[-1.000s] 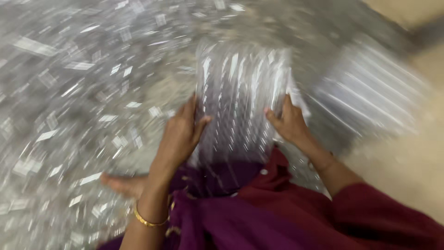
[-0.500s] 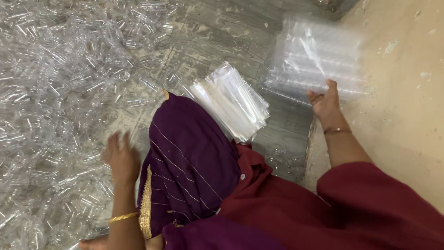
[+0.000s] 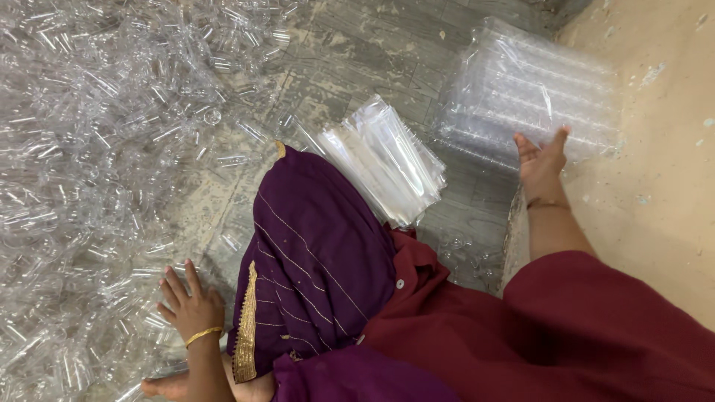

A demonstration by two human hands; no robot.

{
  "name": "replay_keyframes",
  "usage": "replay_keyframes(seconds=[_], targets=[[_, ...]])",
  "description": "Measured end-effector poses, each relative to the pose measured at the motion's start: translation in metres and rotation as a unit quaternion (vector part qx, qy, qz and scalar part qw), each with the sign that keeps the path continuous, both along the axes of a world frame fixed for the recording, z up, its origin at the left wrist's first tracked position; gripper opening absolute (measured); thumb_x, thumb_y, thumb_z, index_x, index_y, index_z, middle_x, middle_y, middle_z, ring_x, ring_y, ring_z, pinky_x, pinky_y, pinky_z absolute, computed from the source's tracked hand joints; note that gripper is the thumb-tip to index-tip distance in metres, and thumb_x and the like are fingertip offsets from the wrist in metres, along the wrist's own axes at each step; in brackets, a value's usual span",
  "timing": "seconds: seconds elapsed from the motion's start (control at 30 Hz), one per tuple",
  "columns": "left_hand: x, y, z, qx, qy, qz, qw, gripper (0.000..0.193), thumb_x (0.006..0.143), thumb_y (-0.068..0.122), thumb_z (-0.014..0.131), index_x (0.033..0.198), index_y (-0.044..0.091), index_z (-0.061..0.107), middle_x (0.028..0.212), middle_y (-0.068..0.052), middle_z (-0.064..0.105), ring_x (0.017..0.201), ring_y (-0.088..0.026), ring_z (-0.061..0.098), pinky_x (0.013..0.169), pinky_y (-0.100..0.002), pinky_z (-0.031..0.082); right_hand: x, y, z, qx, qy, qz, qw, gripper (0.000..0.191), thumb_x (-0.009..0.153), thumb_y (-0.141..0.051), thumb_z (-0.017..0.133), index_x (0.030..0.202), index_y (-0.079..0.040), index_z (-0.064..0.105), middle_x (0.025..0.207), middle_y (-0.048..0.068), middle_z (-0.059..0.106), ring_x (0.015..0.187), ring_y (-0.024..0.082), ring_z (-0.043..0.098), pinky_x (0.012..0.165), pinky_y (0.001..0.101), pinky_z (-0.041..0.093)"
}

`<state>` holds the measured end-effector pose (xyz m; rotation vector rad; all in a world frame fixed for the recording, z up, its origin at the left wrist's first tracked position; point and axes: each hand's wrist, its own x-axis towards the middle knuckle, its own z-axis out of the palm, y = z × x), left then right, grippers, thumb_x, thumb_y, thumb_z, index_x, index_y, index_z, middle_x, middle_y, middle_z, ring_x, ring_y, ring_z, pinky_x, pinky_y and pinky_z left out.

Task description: The person sits on the floor and gathers loose clear plastic tubes into bundles, wraps each bundle with clear plastic film, and sets the wrapped bundles aside with other finished bundles.

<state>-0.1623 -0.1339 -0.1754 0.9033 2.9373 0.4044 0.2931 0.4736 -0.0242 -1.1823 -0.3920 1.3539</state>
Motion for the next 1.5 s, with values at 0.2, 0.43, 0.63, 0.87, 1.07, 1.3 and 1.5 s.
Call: replay_keyframes(seconds=[0.2,0.43,0.63,0.87,1.07,1.3,1.5], targets=[[0.009,0.003,-0.003,0.009,0.045,0.029,0.999,0.082,0.093,0.019,0.058,0.168,0.019,0.025,0.174,-0.023,0.021,0.159,-0.043,0.021,0.125,-0.059,0.026,-0.078,-0.085,-0.073,0.128,-0.243,0.135,0.952,0.012,0.099,-0.008,0.050,0.098,-0.003,0.061,0.067,0.013,0.067,0.055,0.024,0.067,0.050,0.0348,0.056],[0.008,0.001,-0.004,-0.005,0.006,0.016,1.000,0.094,0.081,0.016,0.060,0.167,0.019,0.021,0.172,-0.022,0.018,0.158,-0.043,0.018,0.124,-0.058,0.024,-0.258,-0.145,-0.092,0.464,-0.487,0.385,0.633,0.029,0.093,-0.011,0.075,0.118,0.002,0.071,0.112,0.022,0.071,0.098,0.032,0.069,0.081,0.0385,0.057],[0.001,0.025,0.033,0.052,-0.059,0.079,0.994,0.085,0.081,0.021,0.067,0.159,0.011,0.035,0.169,-0.024,0.015,0.150,-0.044,0.030,0.119,-0.052,0.029,-0.319,-0.167,-0.041,0.302,-0.544,0.466,0.630,0.012,0.092,-0.017,0.075,0.095,-0.007,0.079,0.084,0.011,0.077,0.076,0.025,0.076,0.072,0.0386,0.059],[0.017,0.138,0.101,0.480,-0.558,0.112,0.668,0.056,0.097,0.034,0.059,0.146,0.010,0.047,0.146,-0.006,0.054,0.125,-0.022,0.058,0.103,-0.038,0.047,-0.350,-0.264,0.060,0.397,-0.393,0.606,0.567,0.015,0.091,-0.011,0.070,0.104,-0.009,0.077,0.086,0.011,0.077,0.073,0.021,0.073,0.065,0.0341,0.058],[0.004,0.118,0.107,0.601,-0.551,0.160,0.557,0.036,0.101,0.011,0.061,0.134,-0.003,0.066,0.115,-0.015,0.066,0.098,-0.026,0.069,0.083,-0.039,0.064,-0.356,-0.309,0.064,0.491,-0.406,0.550,0.540,0.032,0.091,-0.018,0.076,0.118,-0.001,0.071,0.109,0.014,0.074,0.099,0.030,0.071,0.086,0.0392,0.056],[-0.019,0.079,0.108,0.640,-0.547,0.217,0.494,0.028,0.099,0.012,0.060,0.122,-0.001,0.067,0.128,-0.014,0.070,0.109,-0.033,0.072,0.088,-0.043,0.061,-0.347,-0.294,0.024,0.492,-0.358,0.570,0.552,0.027,0.101,-0.015,0.071,0.125,-0.001,0.070,0.125,0.016,0.072,0.115,0.027,0.070,0.096,0.0351,0.054],[-0.029,0.060,0.118,0.670,-0.517,0.216,0.487,0.034,0.102,0.021,0.063,0.124,-0.005,0.065,0.127,-0.023,0.069,0.113,-0.038,0.073,0.098,-0.050,0.058,-0.381,-0.325,0.003,0.225,-0.161,0.749,0.602,0.025,0.103,-0.007,0.069,0.125,0.006,0.074,0.106,0.014,0.073,0.093,0.020,0.062,0.080,0.0310,0.053]])
